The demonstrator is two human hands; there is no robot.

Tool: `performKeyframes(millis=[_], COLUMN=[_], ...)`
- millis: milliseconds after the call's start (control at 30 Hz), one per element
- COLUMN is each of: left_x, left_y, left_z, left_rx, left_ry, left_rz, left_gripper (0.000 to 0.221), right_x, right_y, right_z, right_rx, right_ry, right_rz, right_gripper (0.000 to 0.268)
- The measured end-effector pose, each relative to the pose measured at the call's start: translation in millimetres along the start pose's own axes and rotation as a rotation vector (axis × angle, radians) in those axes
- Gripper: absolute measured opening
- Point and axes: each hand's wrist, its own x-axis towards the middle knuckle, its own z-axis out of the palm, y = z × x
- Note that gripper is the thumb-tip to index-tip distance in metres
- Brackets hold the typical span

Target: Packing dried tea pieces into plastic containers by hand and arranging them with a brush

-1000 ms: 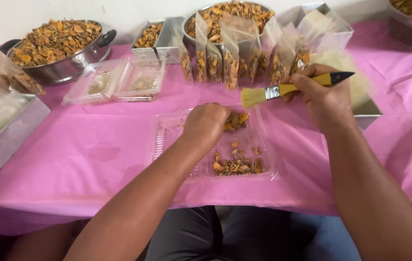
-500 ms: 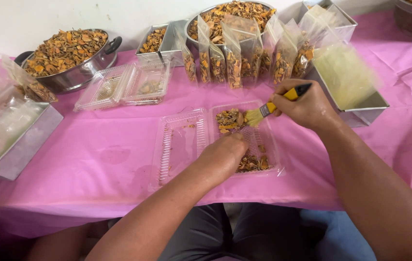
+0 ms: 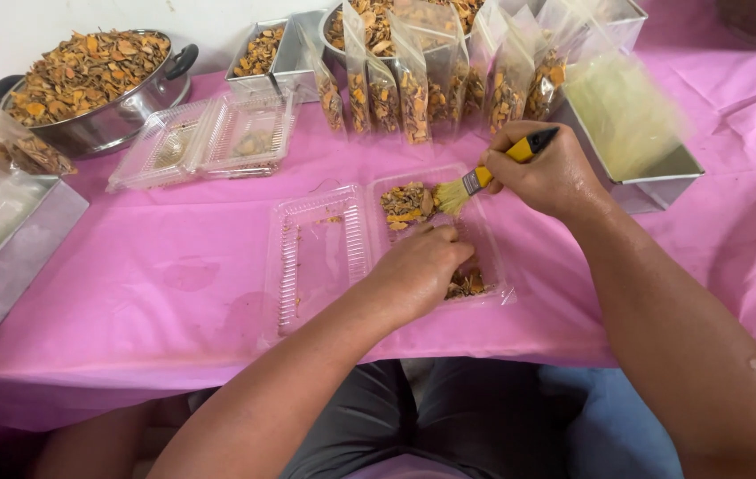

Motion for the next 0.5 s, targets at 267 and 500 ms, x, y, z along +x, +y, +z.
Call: performKeyframes(millis=[267, 500], left_x=[-13, -16], left_y=[26, 23], left_z=[-58, -78], left_rx=[-0.269, -0.379], left_ry=[-0.171, -0.25], left_rz=[-0.065, -0.093], left_gripper=[0.038, 0.037], right_x=[-1, 2], right_y=[4, 5], right_z=[3, 1], right_rx=[-0.002, 0.036], right_ry=[0.003, -0.007], right_rz=[-0.007, -0.033], right_gripper=[0.01, 0.01])
